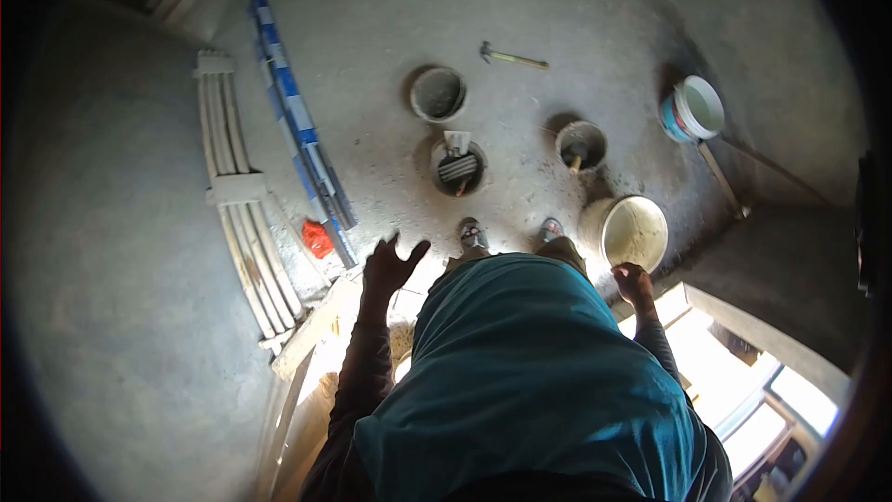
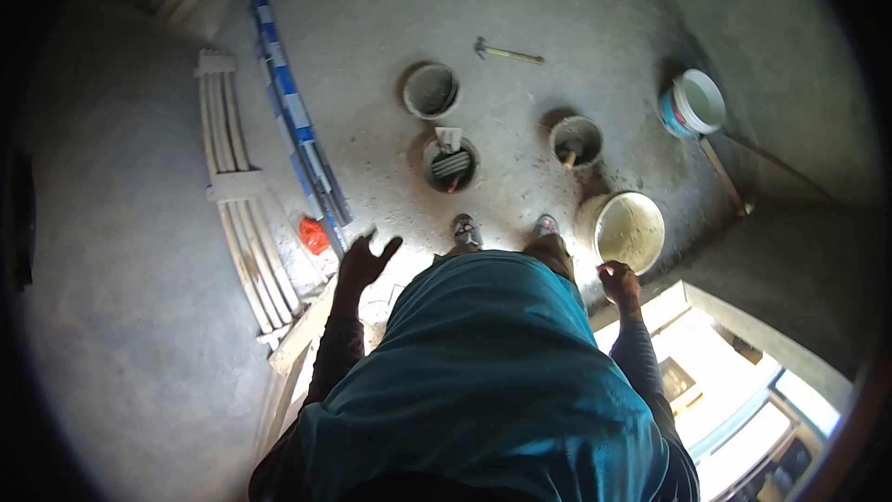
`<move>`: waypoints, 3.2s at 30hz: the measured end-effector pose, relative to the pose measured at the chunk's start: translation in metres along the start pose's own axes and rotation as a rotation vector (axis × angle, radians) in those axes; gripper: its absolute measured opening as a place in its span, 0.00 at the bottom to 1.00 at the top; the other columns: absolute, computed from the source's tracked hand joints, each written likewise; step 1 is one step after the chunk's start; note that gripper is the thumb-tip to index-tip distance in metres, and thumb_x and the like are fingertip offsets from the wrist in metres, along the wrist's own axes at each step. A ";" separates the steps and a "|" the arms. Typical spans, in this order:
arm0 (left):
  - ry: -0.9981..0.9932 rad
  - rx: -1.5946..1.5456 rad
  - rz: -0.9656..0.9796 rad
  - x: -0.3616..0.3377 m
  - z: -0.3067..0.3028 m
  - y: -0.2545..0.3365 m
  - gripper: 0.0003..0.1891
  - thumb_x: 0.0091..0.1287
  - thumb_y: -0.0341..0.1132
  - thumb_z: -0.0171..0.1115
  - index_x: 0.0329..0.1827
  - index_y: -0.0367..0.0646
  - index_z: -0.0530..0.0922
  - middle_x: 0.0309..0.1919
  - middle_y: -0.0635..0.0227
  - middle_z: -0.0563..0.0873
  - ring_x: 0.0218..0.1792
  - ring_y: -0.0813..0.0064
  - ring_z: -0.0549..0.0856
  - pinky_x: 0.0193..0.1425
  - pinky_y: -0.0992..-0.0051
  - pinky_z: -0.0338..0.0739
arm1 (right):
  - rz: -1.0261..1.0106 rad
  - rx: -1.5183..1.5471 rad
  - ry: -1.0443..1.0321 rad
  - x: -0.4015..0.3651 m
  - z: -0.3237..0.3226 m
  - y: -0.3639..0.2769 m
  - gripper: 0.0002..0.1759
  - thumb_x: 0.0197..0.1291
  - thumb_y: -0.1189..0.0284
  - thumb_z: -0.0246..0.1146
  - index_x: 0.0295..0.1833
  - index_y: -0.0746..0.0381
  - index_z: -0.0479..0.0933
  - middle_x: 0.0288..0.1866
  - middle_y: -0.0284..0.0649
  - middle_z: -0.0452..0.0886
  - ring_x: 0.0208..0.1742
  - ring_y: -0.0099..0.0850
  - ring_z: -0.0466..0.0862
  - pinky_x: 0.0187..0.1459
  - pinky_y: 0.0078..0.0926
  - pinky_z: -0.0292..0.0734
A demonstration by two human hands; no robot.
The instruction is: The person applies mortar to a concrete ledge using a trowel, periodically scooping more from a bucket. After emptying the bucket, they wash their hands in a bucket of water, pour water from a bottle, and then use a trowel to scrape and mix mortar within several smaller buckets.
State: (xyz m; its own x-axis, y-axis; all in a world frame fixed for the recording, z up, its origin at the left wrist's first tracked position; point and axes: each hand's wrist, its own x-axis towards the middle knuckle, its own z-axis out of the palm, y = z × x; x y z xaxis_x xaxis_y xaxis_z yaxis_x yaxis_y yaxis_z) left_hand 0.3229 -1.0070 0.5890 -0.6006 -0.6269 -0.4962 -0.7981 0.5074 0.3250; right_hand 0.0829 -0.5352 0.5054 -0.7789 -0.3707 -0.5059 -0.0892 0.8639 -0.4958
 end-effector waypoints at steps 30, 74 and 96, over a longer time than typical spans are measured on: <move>-0.261 0.130 -0.043 0.144 0.136 0.259 0.23 0.55 0.57 0.70 0.37 0.45 0.84 0.30 0.60 0.85 0.40 0.54 0.85 0.49 0.53 0.74 | 0.349 0.385 -0.212 0.458 0.160 0.150 0.14 0.63 0.62 0.63 0.42 0.61 0.74 0.23 0.36 0.73 0.18 0.26 0.72 0.19 0.27 0.70; -0.347 -0.638 -0.626 0.378 0.079 0.271 0.50 0.56 0.64 0.64 0.78 0.52 0.54 0.73 0.37 0.54 0.74 0.36 0.53 0.75 0.44 0.49 | 0.481 0.977 -0.381 0.783 0.001 -0.351 0.08 0.64 0.65 0.60 0.45 0.54 0.72 0.36 0.32 0.82 0.30 0.26 0.79 0.31 0.29 0.73; 0.069 -1.087 -1.339 0.478 0.084 0.453 0.44 0.58 0.62 0.64 0.74 0.49 0.61 0.73 0.39 0.57 0.75 0.40 0.53 0.73 0.40 0.48 | 0.276 0.481 -0.887 0.938 0.288 -0.620 0.29 0.59 0.60 0.63 0.62 0.56 0.60 0.56 0.40 0.63 0.42 0.33 0.71 0.44 0.36 0.73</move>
State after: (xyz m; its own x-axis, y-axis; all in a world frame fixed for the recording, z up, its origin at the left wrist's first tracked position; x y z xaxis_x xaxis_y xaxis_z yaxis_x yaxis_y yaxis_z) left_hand -0.3215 -1.0269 0.4313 0.4780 -0.2834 -0.8314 -0.3521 -0.9290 0.1142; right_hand -0.4134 -1.5168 0.1352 0.0181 -0.4663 -0.8844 0.4304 0.8020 -0.4141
